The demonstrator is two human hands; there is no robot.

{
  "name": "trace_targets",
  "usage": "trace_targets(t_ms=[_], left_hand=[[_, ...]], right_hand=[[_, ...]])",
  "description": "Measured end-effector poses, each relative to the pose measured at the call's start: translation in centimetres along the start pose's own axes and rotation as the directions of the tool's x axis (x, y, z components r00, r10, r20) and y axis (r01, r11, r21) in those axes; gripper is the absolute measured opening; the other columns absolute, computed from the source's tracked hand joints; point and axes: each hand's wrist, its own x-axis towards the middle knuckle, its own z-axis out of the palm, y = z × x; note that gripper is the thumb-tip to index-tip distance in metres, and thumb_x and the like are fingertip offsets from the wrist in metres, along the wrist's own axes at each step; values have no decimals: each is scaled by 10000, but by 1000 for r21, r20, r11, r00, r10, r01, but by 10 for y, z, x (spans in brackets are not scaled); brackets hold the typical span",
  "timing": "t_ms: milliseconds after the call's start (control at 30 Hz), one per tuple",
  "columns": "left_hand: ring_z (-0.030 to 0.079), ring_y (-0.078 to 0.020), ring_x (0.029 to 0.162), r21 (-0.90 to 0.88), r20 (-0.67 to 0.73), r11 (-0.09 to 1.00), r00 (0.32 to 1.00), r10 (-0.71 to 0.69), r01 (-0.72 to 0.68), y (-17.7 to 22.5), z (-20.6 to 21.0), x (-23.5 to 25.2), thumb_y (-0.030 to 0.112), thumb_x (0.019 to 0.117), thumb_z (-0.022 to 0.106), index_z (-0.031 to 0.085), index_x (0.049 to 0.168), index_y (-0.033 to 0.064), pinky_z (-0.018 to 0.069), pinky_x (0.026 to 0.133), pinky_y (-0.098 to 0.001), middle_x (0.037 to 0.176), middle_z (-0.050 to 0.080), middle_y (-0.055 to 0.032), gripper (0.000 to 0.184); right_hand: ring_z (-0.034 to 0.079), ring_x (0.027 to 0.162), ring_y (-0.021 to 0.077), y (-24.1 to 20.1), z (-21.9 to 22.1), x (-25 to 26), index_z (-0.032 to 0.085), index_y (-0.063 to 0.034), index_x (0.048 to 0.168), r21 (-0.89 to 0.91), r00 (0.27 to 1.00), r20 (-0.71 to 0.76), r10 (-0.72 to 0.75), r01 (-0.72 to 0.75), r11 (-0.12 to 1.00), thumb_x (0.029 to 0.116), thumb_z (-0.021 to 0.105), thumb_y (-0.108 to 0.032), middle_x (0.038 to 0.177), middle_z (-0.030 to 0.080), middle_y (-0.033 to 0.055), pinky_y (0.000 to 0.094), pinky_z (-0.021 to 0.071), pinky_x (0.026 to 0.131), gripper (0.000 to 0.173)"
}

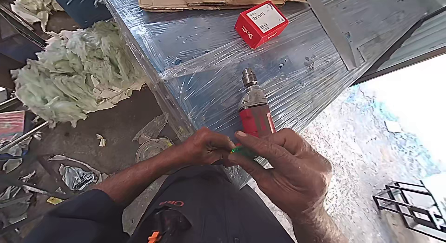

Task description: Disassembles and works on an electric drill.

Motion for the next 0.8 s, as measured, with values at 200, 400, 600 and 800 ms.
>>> trace_targets(t_ms=[200,400,600,800], left_hand=[[670,-25,808,62,-65,998,998,-19,23,3,7,1,125,938,733,688,897,7,563,751,-204,836,704,-37,133],[656,-20,793,156,-165,986,986,-39,65,11,17,3,127,898,751,685,904,-4,549,742,-181,825,698,-47,147],[706,-102,1037,-197,30,978,998,-60,65,17,-2,10,114,930,757,642,1224,-74,605,930,-286,1127,724,-98,367],[659,-27,959,-181,103,983,995,4,14,31,-18,20,73,1035,583,631,1192,-84,564,873,-218,1030,703,-77,227]], right_hand=[[717,1066,121,5,-6,7,735,-81,1250,147,977,204,-69,39,988,1003,669,-137,1158,754,74,278,616,914,261],[632,1222,155,14,1,9,704,-100,1234,269,968,226,-107,43,962,1043,492,-219,1297,686,78,339,547,1022,308],[628,906,38,6,-1,10,816,-186,1083,82,1000,1,-21,20,996,905,813,-239,969,678,-18,181,527,778,186],[708,1134,146,7,-6,6,750,-69,1210,88,992,96,-78,70,994,1028,637,-159,1220,742,87,291,608,963,232]])
